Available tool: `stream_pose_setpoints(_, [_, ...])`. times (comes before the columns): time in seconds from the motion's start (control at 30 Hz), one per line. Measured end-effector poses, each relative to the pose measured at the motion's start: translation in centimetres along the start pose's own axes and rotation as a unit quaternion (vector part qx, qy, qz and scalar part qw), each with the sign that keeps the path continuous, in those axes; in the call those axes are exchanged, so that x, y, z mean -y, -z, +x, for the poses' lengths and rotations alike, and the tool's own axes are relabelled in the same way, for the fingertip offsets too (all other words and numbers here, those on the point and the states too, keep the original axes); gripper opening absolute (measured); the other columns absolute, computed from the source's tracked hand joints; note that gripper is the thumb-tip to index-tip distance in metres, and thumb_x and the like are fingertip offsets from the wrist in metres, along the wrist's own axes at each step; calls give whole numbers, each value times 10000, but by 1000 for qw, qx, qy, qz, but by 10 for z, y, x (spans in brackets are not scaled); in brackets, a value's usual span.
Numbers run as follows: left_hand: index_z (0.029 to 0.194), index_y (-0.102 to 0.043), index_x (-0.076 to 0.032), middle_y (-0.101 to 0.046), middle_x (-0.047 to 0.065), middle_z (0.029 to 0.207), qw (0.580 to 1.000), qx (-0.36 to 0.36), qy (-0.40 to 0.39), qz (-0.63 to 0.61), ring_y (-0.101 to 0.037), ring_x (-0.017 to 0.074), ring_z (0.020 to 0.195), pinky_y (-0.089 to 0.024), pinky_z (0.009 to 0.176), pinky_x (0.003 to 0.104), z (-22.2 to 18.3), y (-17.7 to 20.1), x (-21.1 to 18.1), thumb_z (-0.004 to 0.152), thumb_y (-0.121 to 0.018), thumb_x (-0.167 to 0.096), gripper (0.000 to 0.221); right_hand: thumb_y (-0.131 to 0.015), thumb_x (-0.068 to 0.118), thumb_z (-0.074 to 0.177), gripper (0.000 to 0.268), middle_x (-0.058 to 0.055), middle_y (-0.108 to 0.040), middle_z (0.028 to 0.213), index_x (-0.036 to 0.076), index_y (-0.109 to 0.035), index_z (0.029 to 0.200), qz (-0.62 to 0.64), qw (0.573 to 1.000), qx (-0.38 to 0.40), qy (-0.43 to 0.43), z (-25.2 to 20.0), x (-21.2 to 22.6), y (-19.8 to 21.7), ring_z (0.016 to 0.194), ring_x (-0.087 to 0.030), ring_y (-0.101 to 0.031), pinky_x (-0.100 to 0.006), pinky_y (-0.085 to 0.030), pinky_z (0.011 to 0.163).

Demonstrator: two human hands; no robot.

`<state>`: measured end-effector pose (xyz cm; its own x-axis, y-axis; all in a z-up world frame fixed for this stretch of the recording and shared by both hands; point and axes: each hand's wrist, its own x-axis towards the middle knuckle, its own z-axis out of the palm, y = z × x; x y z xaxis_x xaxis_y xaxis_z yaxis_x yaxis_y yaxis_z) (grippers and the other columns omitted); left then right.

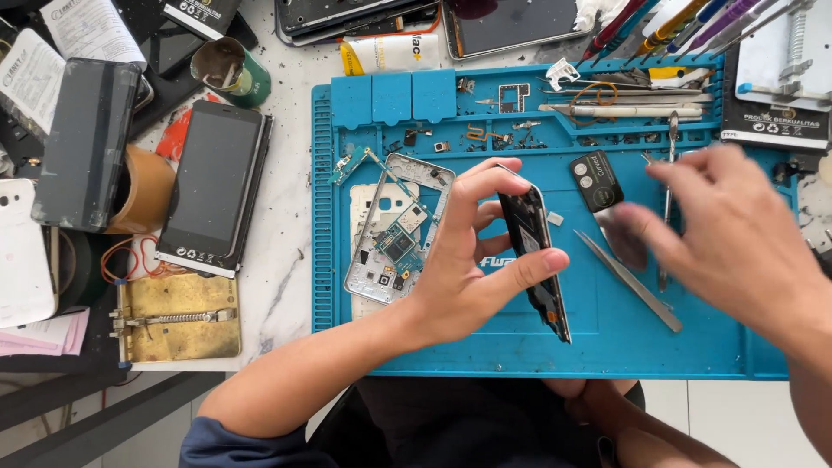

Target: The person uses a curved metal pry tool to carefully separate the screen assembly from the back housing of a disassembled smartphone. They work along the edges of the device, prying and lifting the screen to detach it from the frame.

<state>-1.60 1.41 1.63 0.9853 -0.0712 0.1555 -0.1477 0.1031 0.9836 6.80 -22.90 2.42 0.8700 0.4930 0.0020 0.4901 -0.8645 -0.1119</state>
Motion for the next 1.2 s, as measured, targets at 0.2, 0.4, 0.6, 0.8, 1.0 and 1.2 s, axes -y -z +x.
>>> stream_pose_setpoints(0.2, [1306, -379, -224, -360, 116, 1437, 997, 10, 26, -75, -651, 324, 1162, -659, 914, 366, 5, 1, 8, 920, -731, -150, 527, -615, 522, 905, 539, -153, -618, 1085, 135, -620, 1280, -45, 996, 72, 9, -16, 0, -14, 1028, -360, -610, -473, -555, 854])
stream_pose_setpoints(0.4, [1502, -392, -204, -356, 97, 1532, 996, 21, 43, -81, -621, 310, 1253, -686, 930, 383, 8, 4, 4, 944, -734, -169, 655, -619, 407, 907, 615, -131, -673, 1049, 91, -553, 1431, -52, 995, 86, -16, -12, -4, -17, 958, -329, -672, -458, -593, 719])
stream_pose_setpoints(0.6, [1409, -490, -153, -396, 102, 1382, 996, 19, 28, -78, -652, 287, 1171, -664, 953, 361, 10, 4, 7, 910, -765, -162, 570, -680, 61, 864, 423, -78, -667, 943, 63, -686, 1287, 203, 979, 14, -20, -9, -6, 1, 839, -239, -634, -385, -495, 791])
stream_pose_setpoints(0.8, [1222, -551, -154, -409, 72, 1234, 995, 0, -18, -96, -647, 180, 971, -665, 933, 308, 9, 4, 14, 886, -775, -67, 414, -756, -104, 933, 496, -256, -691, 1198, -117, -544, 1381, 363, 922, -97, -93, -18, -18, 18, 1009, -308, -700, -320, -545, 797])
stream_pose_setpoints(1.0, [1166, -596, -145, -437, 79, 1133, 993, -7, -44, -107, -662, 198, 987, -676, 895, 280, 8, 3, 18, 889, -768, -81, 332, -475, -47, 957, 334, -167, -622, 1074, 11, -538, 1280, 465, 881, -62, 69, -22, 21, 54, 926, -246, -822, -283, -699, 843])
stream_pose_setpoints(1.2, [1178, -619, -154, -460, 76, 1109, 996, -1, -66, -58, -628, 168, 994, -674, 984, 317, 4, 0, 14, 896, -766, -90, 324, -698, 100, 895, 112, -49, -737, 867, 68, -728, 998, 248, 937, -162, 188, -20, 63, 56, 679, -175, -680, -288, -503, 558])
